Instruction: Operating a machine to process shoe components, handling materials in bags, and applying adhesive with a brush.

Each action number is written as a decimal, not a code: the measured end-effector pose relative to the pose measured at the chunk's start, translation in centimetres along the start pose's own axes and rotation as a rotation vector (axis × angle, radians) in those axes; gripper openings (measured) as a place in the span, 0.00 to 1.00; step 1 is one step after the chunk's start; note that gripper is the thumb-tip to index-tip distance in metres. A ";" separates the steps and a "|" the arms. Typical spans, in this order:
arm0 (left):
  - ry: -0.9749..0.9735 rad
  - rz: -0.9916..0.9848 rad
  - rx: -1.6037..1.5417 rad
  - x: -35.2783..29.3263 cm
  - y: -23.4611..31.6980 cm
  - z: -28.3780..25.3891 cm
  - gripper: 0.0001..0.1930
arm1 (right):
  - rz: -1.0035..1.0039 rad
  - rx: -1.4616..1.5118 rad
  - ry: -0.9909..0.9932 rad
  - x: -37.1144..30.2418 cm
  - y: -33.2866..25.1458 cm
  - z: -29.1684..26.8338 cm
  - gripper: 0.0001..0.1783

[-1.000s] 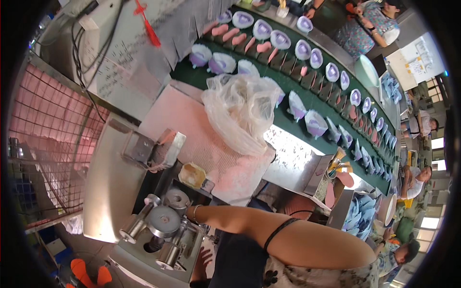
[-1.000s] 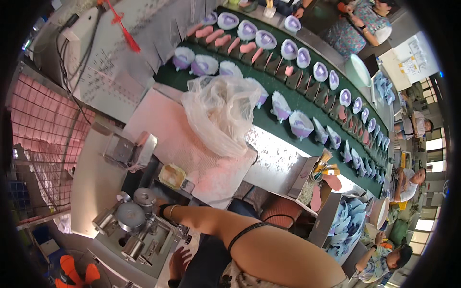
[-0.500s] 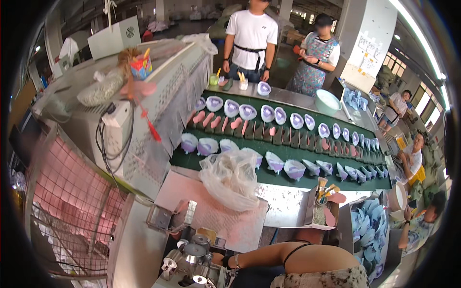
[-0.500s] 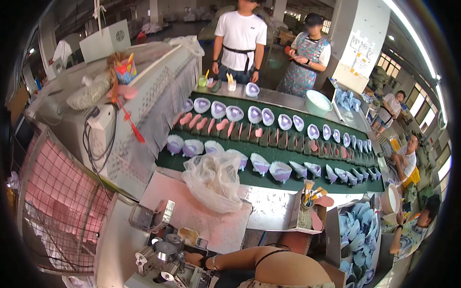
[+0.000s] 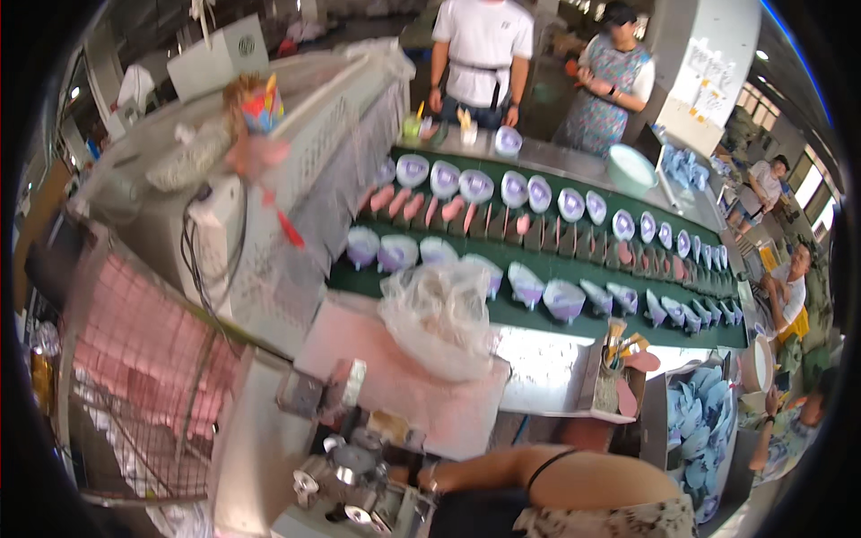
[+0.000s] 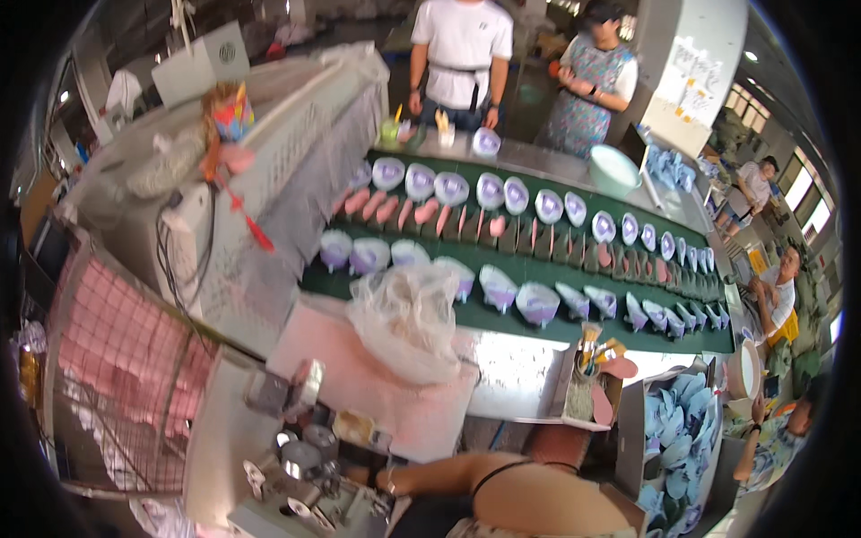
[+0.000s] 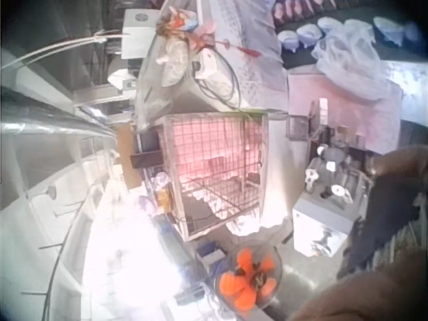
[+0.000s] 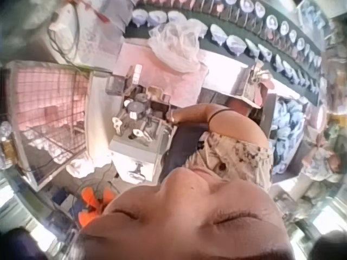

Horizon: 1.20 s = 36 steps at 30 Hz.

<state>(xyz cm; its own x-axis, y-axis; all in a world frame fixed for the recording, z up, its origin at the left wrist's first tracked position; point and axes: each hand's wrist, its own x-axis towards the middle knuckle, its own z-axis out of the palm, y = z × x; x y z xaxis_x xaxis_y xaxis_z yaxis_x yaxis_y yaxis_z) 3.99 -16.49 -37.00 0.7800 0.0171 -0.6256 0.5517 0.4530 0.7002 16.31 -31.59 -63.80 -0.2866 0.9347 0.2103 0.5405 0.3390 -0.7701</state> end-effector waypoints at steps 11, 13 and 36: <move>0.317 -0.325 -0.042 -12.6 -0.8 4.6 0.22 | 0.859 -0.750 1.032 -0.2 -15.2 -44.3 0.35; 0.307 -0.336 0.073 -11.6 -0.6 5.2 0.22 | 1.062 -0.690 1.081 -1.1 -11.0 -46.2 0.48; -0.170 0.303 0.694 0.5 1.0 7.2 0.26 | 0.678 0.262 0.705 -7.0 -31.8 -33.7 0.16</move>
<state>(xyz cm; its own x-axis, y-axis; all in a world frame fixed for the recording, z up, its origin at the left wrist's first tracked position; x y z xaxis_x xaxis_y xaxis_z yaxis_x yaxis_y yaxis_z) 7.02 -22.46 -34.13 0.9301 -0.1113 -0.3501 0.3219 -0.2122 0.9227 27.79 -45.30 -20.46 0.5943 0.8004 -0.0782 0.2010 -0.2420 -0.9492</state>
